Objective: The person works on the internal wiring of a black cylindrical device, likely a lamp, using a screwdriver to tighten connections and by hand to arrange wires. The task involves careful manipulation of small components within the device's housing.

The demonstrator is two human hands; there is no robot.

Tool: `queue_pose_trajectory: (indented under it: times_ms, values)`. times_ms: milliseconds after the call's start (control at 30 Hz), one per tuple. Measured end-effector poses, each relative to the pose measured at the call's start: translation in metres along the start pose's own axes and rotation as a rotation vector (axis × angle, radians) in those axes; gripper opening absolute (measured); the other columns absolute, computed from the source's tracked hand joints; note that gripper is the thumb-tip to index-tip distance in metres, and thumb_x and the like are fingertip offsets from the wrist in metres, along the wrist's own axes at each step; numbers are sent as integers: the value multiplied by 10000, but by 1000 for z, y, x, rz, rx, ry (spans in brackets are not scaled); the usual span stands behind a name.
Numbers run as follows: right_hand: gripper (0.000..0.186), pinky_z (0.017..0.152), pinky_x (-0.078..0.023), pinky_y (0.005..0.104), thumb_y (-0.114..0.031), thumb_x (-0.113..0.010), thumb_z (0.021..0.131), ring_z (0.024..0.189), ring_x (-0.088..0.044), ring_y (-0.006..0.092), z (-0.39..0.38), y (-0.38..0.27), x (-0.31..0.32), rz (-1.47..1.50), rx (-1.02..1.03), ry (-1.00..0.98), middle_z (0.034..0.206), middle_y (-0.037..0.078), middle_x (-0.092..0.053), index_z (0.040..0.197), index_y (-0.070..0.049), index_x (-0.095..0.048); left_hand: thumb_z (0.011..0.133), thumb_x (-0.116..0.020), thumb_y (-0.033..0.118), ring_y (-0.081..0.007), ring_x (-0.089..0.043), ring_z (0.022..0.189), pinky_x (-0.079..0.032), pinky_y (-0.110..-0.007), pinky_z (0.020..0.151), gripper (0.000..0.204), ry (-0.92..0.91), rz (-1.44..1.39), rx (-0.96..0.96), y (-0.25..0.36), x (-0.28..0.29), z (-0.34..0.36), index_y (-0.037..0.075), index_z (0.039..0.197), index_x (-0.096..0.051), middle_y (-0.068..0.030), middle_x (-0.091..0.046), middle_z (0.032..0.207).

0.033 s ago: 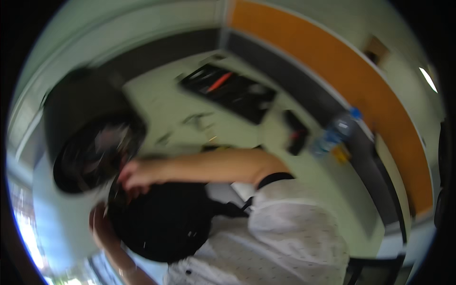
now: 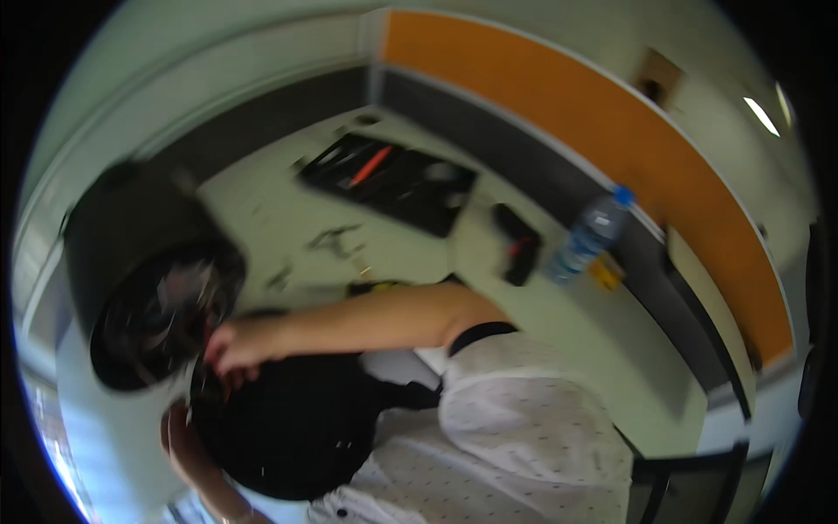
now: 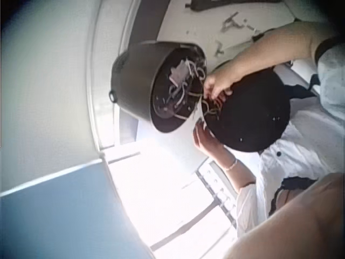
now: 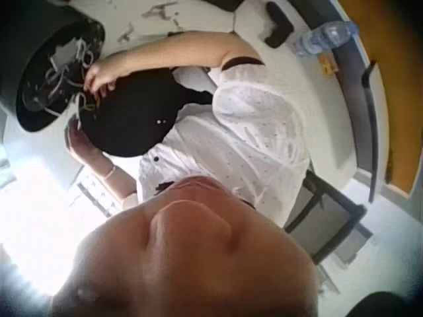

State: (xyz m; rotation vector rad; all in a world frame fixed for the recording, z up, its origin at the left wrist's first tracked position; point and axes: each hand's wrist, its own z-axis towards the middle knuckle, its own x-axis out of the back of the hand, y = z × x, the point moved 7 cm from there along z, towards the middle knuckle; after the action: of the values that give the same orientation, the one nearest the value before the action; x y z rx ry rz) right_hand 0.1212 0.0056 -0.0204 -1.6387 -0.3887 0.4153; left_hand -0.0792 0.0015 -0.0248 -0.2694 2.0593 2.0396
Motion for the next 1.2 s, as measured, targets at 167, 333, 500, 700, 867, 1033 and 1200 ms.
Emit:
queue_pose_trajectory:
  times_ms: [167,333,500,700,867,1033,1200]
  values:
    - [329,399,-457,277,-6,-560,779,606,-638,205,12,14,44,52,-43,94,828,133,-597,1093,52,-482,877,-485,138,-225,-552,926,-445,-319,829,259,-170,233,-145,-30,-13,69,-59,1020,-573,-137,-578,995]
    - [357,402,-463,283,11,-552,773,586,-634,216,-5,10,47,-74,-35,135,843,152,-589,1113,72,-459,886,-477,156,-220,-551,934,-444,-294,821,270,-252,156,-198,-42,-25,74,-56,1023,-573,-129,-580,1008]
    - [339,423,-469,294,8,-541,786,598,-644,225,-8,6,49,-26,-80,128,836,156,-594,1108,83,-464,861,-505,145,-232,-558,928,-446,-323,826,279,-197,92,-152,-30,-42,61,-73,1024,-566,-160,-591,1001]
    - [282,427,-472,298,5,-533,784,605,-649,237,-10,6,48,-24,-96,127,801,157,-600,1049,85,-481,864,-502,147,-234,-558,927,-447,-328,827,278,-239,14,-96,-31,-56,56,-74,1018,-569,-161,-591,1003]
    - [263,423,-479,302,6,-523,786,624,-655,255,-11,6,45,14,-115,107,788,170,-597,1027,98,-475,866,-499,149,-236,-557,926,-447,-332,827,278,-237,2,-93,-29,-54,51,-75,1013,-572,-162,-591,1005]
    - [273,429,-491,315,11,-514,781,630,-655,270,-20,3,46,36,-96,109,805,189,-596,1031,108,-465,868,-496,151,-238,-557,925,-448,-336,828,278,-238,-8,-94,-27,-60,46,-76,1008,-574,-163,-591,1007]
    - [383,427,-501,316,25,-512,774,636,-655,265,-22,2,48,-11,-92,119,865,206,-595,1135,124,-432,871,-493,153,-239,-557,924,-449,-340,829,278,-234,-22,-105,-20,-69,40,-76,1004,-577,-164,-591,1008]
